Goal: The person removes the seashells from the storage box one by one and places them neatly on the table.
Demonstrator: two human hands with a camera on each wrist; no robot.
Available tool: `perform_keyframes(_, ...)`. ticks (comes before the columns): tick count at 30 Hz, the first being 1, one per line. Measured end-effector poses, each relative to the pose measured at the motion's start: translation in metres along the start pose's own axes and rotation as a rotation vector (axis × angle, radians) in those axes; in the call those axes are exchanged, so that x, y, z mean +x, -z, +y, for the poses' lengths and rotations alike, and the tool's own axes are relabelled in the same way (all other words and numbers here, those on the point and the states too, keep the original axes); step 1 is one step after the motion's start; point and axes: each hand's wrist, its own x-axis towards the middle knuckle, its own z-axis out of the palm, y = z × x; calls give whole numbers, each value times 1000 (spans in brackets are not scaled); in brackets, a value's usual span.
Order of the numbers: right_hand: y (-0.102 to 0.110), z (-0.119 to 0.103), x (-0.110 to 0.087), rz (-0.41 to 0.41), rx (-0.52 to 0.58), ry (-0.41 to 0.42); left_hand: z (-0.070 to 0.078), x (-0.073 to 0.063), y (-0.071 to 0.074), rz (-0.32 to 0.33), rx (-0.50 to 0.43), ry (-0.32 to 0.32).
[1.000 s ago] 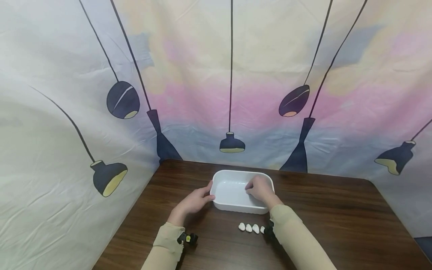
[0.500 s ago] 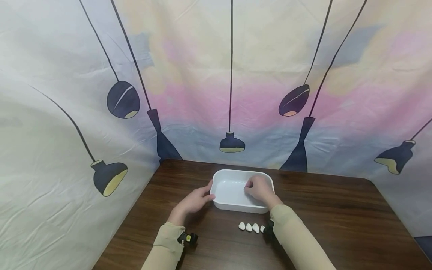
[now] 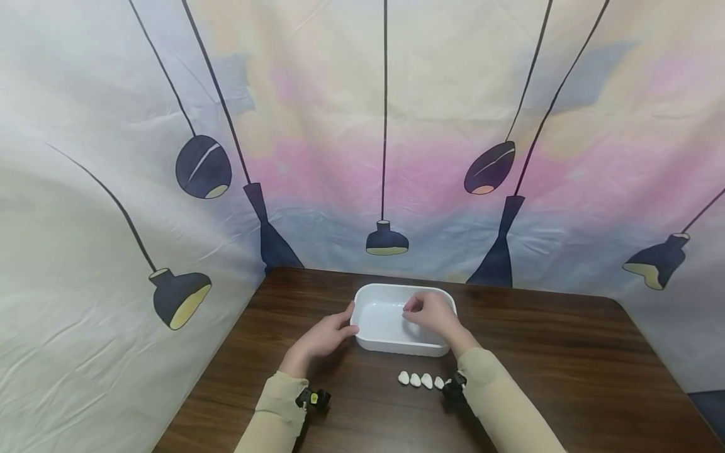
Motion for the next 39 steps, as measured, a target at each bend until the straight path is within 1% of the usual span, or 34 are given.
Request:
perform_keyframes(5,7,1,-11,50,54,23,-1,0,-1,-1,-5,13)
perform_keyframes(9,16,3,-27,75,97,40,-1,-1,-1,-9,-2,20)
perform_keyframes(12,28,7,-44,91,151,64,-1,-1,0,-7,2,18)
perform_keyframes(15,41,16,-64,107,181,80,0,-1,1,-2,12,20)
perform_keyframes(18,55,31,-87,100,198,54,0,-1,1,-2,16,27)
perform_keyframes(21,68,50,-113,54,202,2,-1,-1,0,-11,15,33)
perform_keyframes(23,77,63,-128,15,200,-19,-2,0,-1,-12,7,34)
perform_keyframes(26,86,83,-150,-62,173,-24,-3,0,-2,-14,3,40)
perform_keyframes(28,92,93,-160,-121,164,-35,-4,0,-3,-13,-1,39)
perform_keyframes(29,94,97,-164,-155,165,-45,-4,-1,-2,-15,3,28)
perform_keyframes(32,101,105,-171,-235,170,-79,-5,0,-1,-12,17,-12)
perform_keyframes(34,103,107,-172,-269,174,-93,-5,0,0,-9,30,-37)
perform_keyframes(35,103,108,-172,-276,169,-95,-4,0,1,-8,36,-48)
perform_keyframes(39,101,108,-172,-268,119,-75,-3,1,1,-9,33,-49)
